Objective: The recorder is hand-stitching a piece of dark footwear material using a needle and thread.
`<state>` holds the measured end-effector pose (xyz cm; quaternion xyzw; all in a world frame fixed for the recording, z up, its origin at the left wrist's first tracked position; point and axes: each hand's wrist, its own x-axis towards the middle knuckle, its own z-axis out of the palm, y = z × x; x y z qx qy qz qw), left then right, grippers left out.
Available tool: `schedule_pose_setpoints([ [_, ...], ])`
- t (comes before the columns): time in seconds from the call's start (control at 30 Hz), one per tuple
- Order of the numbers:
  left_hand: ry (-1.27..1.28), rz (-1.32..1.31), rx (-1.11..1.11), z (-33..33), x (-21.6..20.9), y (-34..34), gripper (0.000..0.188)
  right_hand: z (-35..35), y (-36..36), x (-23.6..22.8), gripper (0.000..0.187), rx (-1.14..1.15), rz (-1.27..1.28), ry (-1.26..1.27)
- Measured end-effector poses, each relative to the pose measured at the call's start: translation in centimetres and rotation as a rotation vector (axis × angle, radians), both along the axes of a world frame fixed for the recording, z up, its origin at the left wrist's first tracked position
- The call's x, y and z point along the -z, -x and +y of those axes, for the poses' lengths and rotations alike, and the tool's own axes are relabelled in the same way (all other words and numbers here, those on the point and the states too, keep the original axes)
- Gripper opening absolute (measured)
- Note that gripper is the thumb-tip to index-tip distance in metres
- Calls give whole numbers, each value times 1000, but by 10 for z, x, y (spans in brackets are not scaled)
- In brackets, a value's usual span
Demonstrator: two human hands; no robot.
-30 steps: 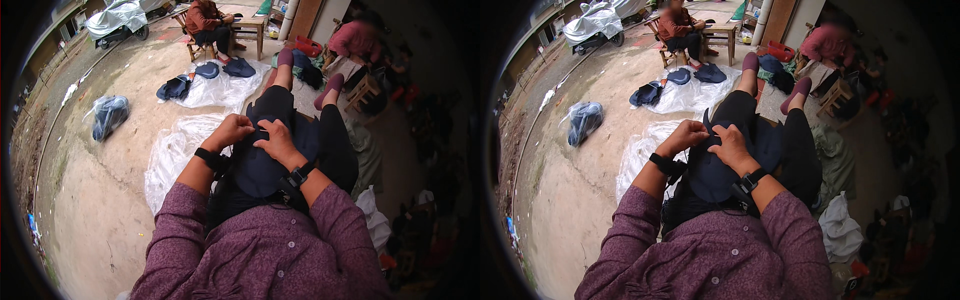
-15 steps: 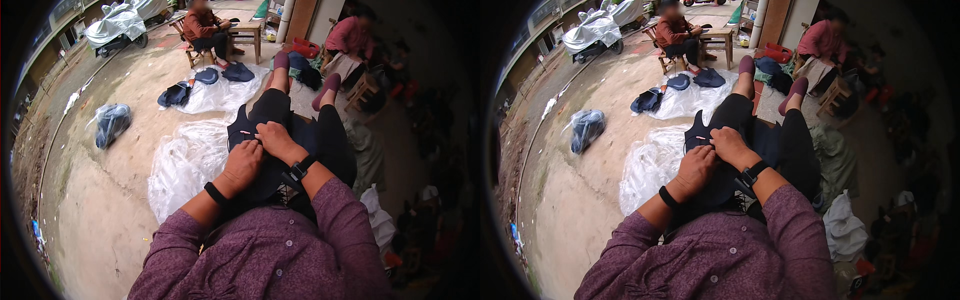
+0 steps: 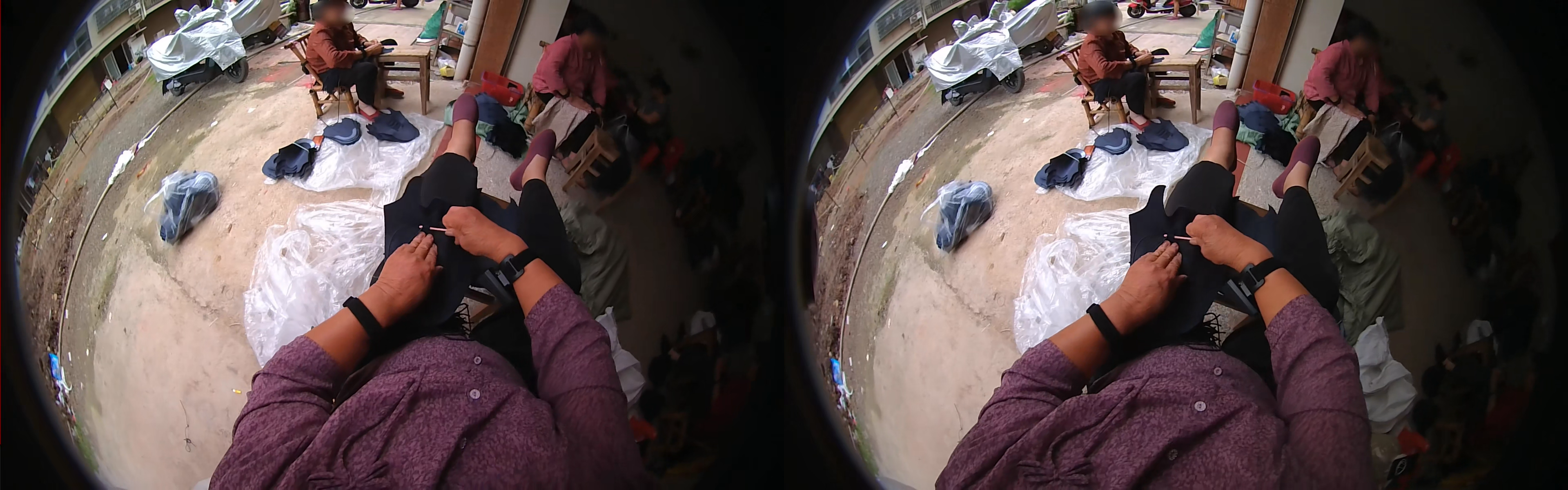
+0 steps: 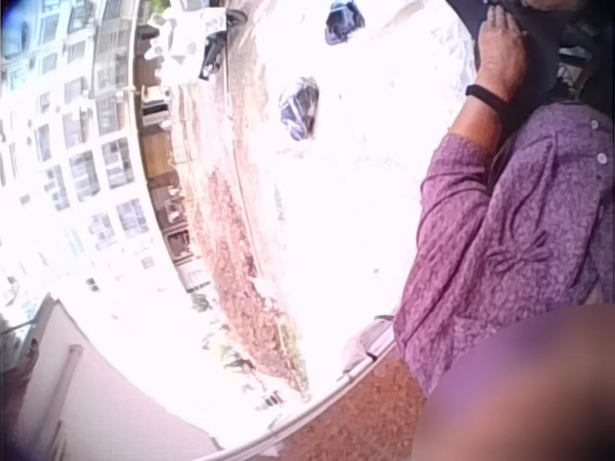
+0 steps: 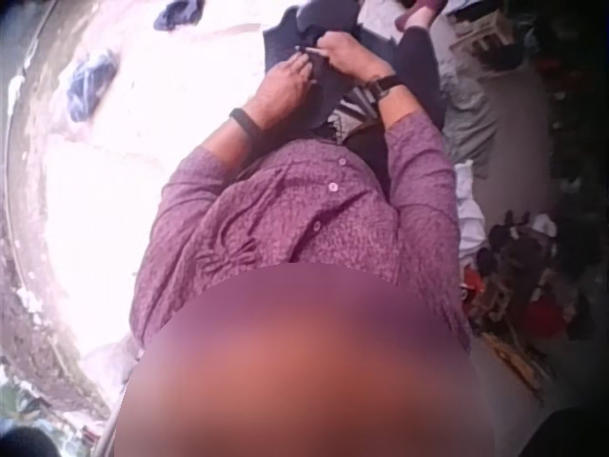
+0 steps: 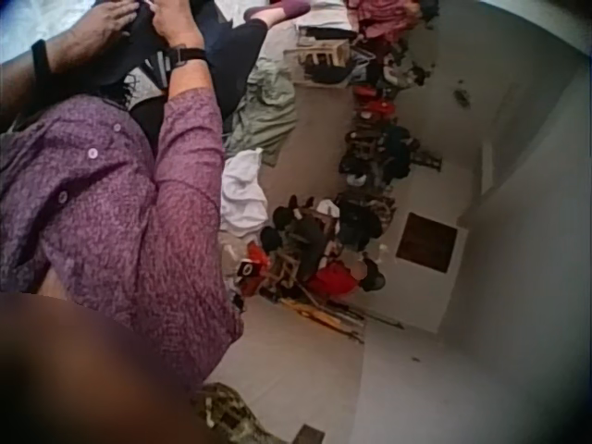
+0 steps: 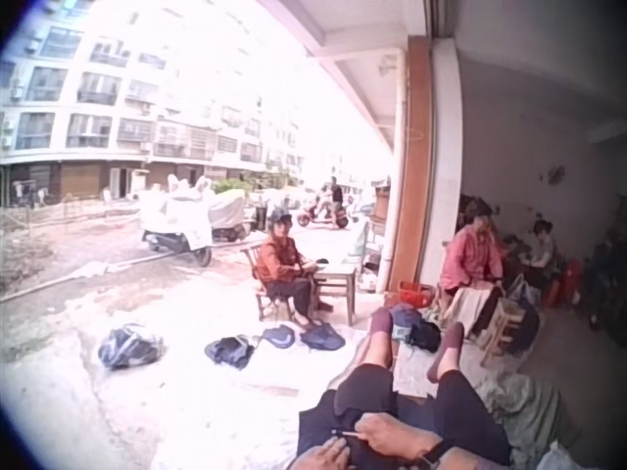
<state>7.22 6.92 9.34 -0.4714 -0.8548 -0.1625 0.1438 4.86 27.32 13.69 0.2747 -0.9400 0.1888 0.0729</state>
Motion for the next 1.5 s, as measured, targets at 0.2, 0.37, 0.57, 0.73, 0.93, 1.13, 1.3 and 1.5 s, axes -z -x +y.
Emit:
schedule_pose_setpoints([
  [0.2, -228, -415, 67, -16, -41, 2, 22, -1, 3, -4, 11, 12, -150, -16],
  [0.37, -971, -749, -438, -59, -15, 79, 32, -22, 6, -13, 11, -6, -47, -101],
  [0.57, -1132, -1589, -125, -29, 1, 61, 26, -39, 9, -18, 15, 62, -54, -189],
  [0.73, -1137, -1743, -92, -35, 14, 71, 20, -17, -1, -11, 13, 47, -99, -2],
  [0.93, -984, -1616, -131, -38, 0, 69, 20, -9, -16, -17, 14, 21, -175, 193],
  [1.13, -1046, -1618, -92, -35, -6, 64, 24, -23, -22, -21, 11, 170, 99, -178],
  [1.3, -1074, -1613, -90, -32, -3, 63, 27, -44, -18, -24, 8, 187, 243, -416],
  [1.5, -1124, -1611, -45, -31, 6, 66, 27, -59, -14, -24, 9, 240, 96, -472],
])
